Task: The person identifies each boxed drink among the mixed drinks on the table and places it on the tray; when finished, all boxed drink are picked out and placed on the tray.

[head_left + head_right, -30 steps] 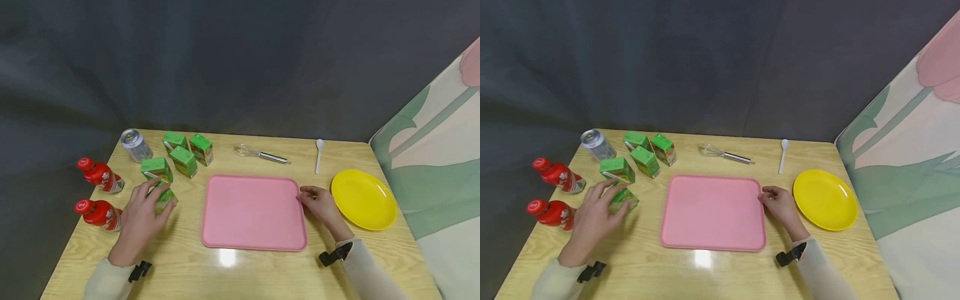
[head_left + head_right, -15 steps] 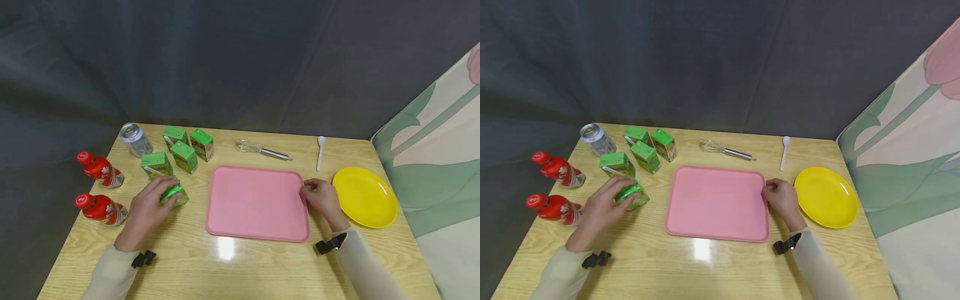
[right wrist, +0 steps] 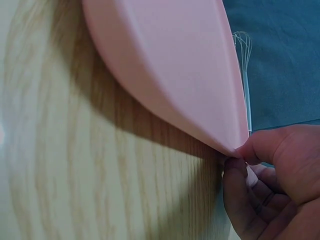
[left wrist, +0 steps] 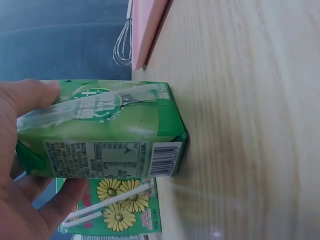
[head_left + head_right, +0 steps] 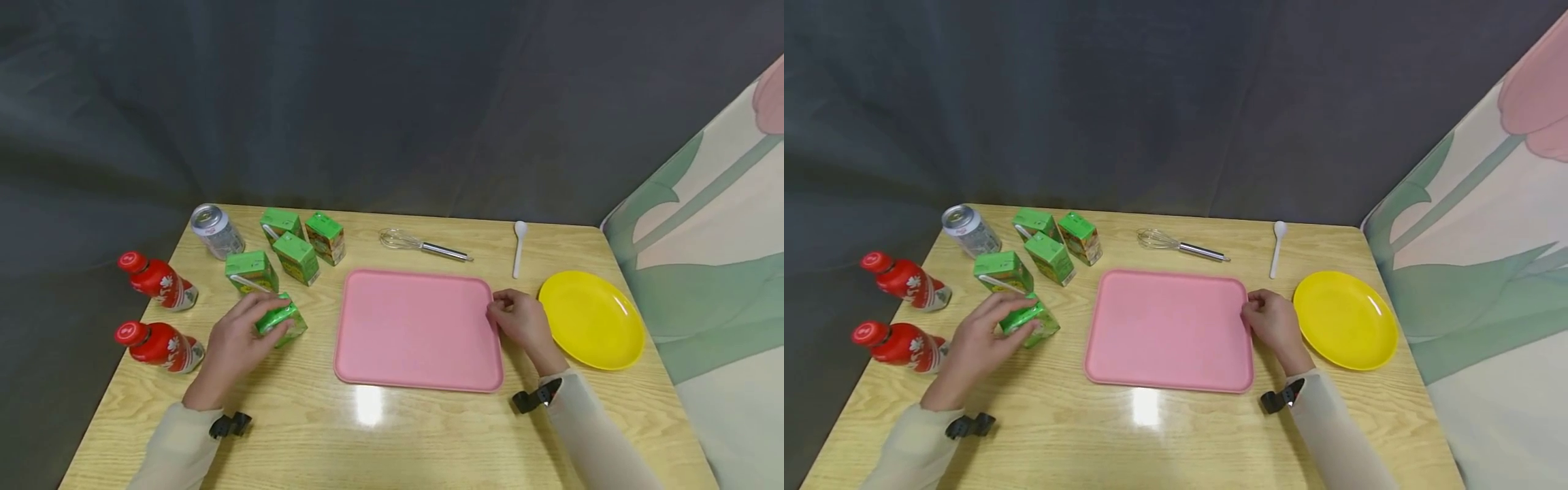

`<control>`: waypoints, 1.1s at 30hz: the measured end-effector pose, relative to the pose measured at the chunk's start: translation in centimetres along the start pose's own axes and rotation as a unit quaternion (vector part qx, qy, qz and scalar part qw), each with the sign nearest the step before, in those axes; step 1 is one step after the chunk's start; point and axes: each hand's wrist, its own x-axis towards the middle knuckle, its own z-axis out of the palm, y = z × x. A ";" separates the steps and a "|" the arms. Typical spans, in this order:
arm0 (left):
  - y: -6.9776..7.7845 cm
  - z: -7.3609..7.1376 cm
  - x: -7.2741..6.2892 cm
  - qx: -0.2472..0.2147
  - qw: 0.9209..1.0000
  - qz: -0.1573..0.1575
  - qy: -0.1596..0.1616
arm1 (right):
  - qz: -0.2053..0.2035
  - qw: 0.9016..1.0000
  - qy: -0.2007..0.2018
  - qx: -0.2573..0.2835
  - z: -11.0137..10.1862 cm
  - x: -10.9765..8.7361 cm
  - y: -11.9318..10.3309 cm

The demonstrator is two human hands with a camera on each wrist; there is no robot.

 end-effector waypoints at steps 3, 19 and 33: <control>0.3 0.2 0.4 -0.006 1.000 0.010 -0.003 | -0.008 1.000 0.003 -0.001 -0.2 0.0 0.0; 6.9 5.5 9.3 -0.068 0.981 0.163 -0.081 | -0.016 1.000 0.011 0.003 -0.1 -0.2 -0.2; 14.4 16.3 15.8 -0.057 0.951 0.229 -0.198 | -0.011 0.999 0.027 0.019 0.2 -0.6 -0.1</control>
